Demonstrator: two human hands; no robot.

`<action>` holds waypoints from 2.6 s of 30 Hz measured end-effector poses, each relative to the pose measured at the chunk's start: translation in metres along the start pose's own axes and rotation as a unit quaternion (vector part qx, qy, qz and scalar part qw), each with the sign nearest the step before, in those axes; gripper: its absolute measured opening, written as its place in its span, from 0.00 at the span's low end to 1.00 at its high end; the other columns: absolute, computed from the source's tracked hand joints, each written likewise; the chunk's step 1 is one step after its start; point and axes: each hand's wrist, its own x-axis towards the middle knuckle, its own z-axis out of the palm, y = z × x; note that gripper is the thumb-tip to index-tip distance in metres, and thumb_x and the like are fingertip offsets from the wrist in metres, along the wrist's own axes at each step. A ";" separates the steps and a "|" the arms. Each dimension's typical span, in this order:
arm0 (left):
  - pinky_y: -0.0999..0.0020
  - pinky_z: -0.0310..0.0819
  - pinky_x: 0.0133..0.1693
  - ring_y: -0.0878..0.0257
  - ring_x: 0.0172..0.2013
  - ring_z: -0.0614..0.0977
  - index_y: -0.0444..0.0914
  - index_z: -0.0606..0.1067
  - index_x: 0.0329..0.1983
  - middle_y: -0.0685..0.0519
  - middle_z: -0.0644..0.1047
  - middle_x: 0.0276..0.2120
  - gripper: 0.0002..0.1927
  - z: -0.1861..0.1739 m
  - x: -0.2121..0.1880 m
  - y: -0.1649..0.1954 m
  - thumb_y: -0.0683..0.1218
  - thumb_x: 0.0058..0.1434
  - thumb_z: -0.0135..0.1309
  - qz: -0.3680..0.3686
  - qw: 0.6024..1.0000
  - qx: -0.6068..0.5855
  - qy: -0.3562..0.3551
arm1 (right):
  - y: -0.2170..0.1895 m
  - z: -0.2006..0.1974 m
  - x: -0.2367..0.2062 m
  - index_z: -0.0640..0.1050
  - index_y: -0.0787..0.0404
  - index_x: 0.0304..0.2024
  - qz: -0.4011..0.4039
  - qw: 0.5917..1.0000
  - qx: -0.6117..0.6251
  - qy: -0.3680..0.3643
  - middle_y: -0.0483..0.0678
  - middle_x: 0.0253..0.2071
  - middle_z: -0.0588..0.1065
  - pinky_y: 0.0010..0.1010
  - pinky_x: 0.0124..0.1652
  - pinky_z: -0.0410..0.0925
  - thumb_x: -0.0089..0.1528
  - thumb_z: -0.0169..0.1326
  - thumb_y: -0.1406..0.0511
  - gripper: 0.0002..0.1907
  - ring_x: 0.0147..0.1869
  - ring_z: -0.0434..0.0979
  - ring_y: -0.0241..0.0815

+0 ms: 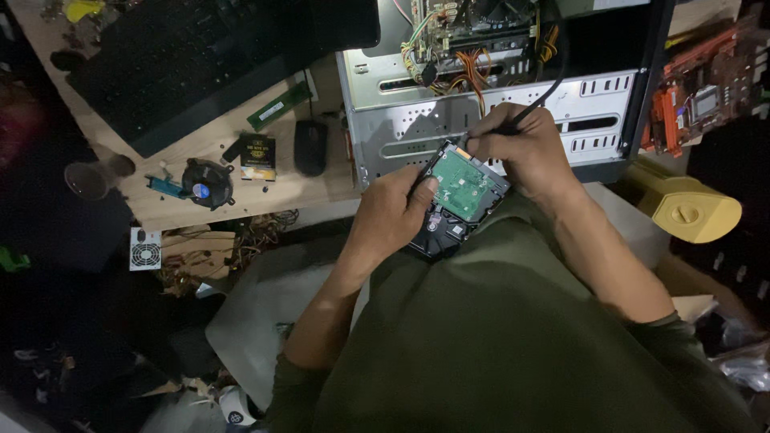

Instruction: The person works inside an open desktop computer case, routing and connecting cables to the motherboard. They then use a keyboard to navigate the BIOS setup screens on a monitor, and finally handle a hard drive and secure it into the case's drive bay.

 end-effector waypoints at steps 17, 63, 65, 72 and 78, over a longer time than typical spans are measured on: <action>0.52 0.71 0.28 0.47 0.24 0.81 0.34 0.74 0.33 0.43 0.76 0.22 0.20 -0.009 0.012 0.001 0.55 0.71 0.46 -0.026 0.998 0.018 -0.047 | -0.009 0.002 0.002 0.81 0.69 0.38 -0.002 0.999 -0.052 0.000 0.51 0.34 0.80 0.28 0.40 0.73 0.56 0.63 0.76 0.08 0.36 0.79 0.38; 0.50 0.73 0.36 0.39 0.37 0.82 0.33 0.75 0.46 0.39 0.79 0.34 0.16 -0.011 0.011 0.010 0.52 0.73 0.48 0.080 0.997 0.005 0.021 | -0.005 0.001 0.007 0.79 0.69 0.46 -0.041 0.972 0.230 -0.012 0.54 0.39 0.79 0.28 0.40 0.70 0.61 0.59 0.71 0.11 0.40 0.80 0.44; 0.50 0.74 0.35 0.42 0.33 0.83 0.34 0.76 0.45 0.40 0.79 0.31 0.16 -0.011 0.012 0.009 0.52 0.72 0.47 0.034 0.999 0.003 -0.006 | -0.005 0.003 0.008 0.80 0.70 0.46 -0.066 0.983 0.172 -0.017 0.52 0.39 0.79 0.29 0.45 0.70 0.61 0.56 0.73 0.10 0.41 0.79 0.41; 0.51 0.75 0.35 0.44 0.34 0.84 0.33 0.76 0.49 0.40 0.79 0.33 0.18 -0.010 0.012 0.004 0.52 0.73 0.46 0.079 0.997 -0.003 0.020 | -0.008 0.005 0.006 0.79 0.71 0.42 -0.098 0.990 -0.104 -0.014 0.47 0.39 0.77 0.25 0.45 0.69 0.61 0.58 0.75 0.07 0.43 0.75 0.33; 0.52 0.75 0.30 0.47 0.28 0.84 0.35 0.75 0.42 0.42 0.78 0.28 0.18 -0.009 0.015 0.000 0.54 0.72 0.44 -0.012 0.999 0.018 -0.048 | -0.012 0.002 0.010 0.81 0.70 0.40 -0.064 0.993 -0.094 -0.018 0.49 0.35 0.80 0.25 0.39 0.71 0.58 0.57 0.75 0.08 0.36 0.78 0.35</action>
